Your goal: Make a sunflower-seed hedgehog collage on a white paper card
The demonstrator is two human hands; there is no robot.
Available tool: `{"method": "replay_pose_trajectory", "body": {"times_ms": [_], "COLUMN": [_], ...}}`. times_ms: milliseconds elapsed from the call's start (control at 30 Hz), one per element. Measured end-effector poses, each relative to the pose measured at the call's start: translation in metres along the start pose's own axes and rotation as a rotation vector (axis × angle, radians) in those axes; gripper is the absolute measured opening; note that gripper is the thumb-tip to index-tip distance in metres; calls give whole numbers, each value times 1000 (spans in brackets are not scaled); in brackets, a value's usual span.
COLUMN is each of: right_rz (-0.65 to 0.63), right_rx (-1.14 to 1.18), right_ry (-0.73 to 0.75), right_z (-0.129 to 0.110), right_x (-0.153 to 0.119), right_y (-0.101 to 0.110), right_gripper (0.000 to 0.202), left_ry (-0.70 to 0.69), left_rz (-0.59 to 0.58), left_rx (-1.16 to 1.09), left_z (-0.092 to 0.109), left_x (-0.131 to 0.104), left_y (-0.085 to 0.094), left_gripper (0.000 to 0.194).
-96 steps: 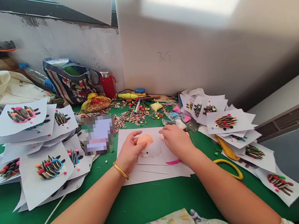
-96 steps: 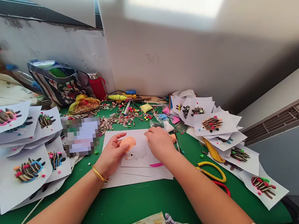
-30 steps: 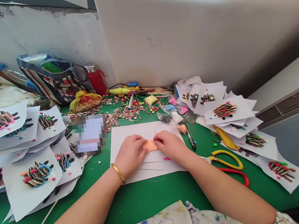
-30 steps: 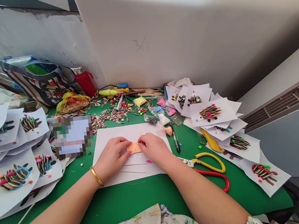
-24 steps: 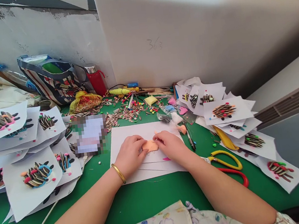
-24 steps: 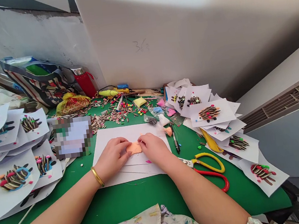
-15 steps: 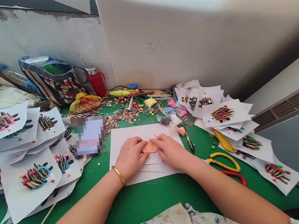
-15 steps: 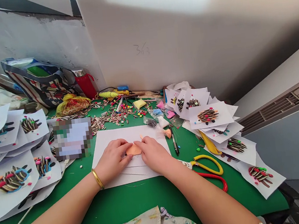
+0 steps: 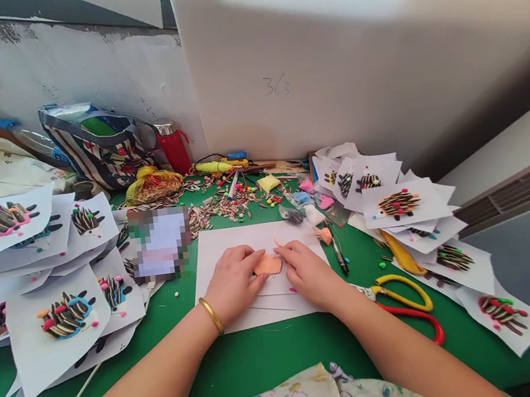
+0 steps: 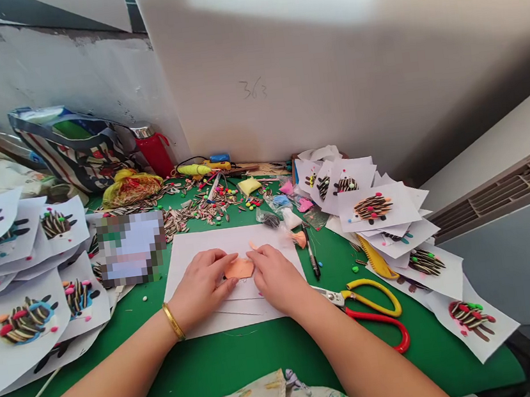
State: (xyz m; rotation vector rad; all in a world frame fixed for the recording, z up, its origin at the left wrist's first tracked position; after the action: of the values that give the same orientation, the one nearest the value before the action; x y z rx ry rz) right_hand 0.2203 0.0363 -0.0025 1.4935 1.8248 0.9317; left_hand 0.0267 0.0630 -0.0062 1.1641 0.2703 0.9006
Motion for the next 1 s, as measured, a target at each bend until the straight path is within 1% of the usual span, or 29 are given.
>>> {"method": "replay_pose_trajectory", "body": {"times_ms": [167, 333, 467, 567, 733, 867, 1000], "right_rz": [-1, 0, 6, 2, -20, -20, -31], "right_rx": [-79, -171, -158, -150, -220, -138, -78], "right_ry": [-14, 2, 19, 11, 0, -10, -15], "right_z": [1, -3, -2, -2, -6, -3, -3], "right_x": [-8, -10, -10, -10, -8, -11, -18], "right_y": [5, 2, 2, 1, 0, 5, 11], "right_gripper": [48, 49, 50, 55, 57, 55, 48], "left_ry": [2, 4, 0, -7, -36, -121, -125], "left_rz": [-19, -10, -26, -33, -22, -37, -71], "left_rx": [46, 35, 57, 69, 60, 60, 101], "left_z": [4, 6, 8, 9, 14, 19, 21], "left_x": [0, 0, 0, 1, 2, 2, 3], "left_y": [0, 0, 0, 1, 2, -1, -5], "left_gripper": [37, 34, 35, 36, 39, 41, 48]}}
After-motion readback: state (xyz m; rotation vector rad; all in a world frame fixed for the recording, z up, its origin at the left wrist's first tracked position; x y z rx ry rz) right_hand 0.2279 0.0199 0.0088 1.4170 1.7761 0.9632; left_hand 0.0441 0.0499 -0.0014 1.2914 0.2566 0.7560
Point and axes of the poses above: each hand's wrist, its own x-axis towards the middle knuckle, its own y-axis out of the back of the hand, z = x × y, the point moved 2 cm from there along x, towards the middle knuckle, and after that the axes turned 7 degrees about -y, right-handed, at the moved point
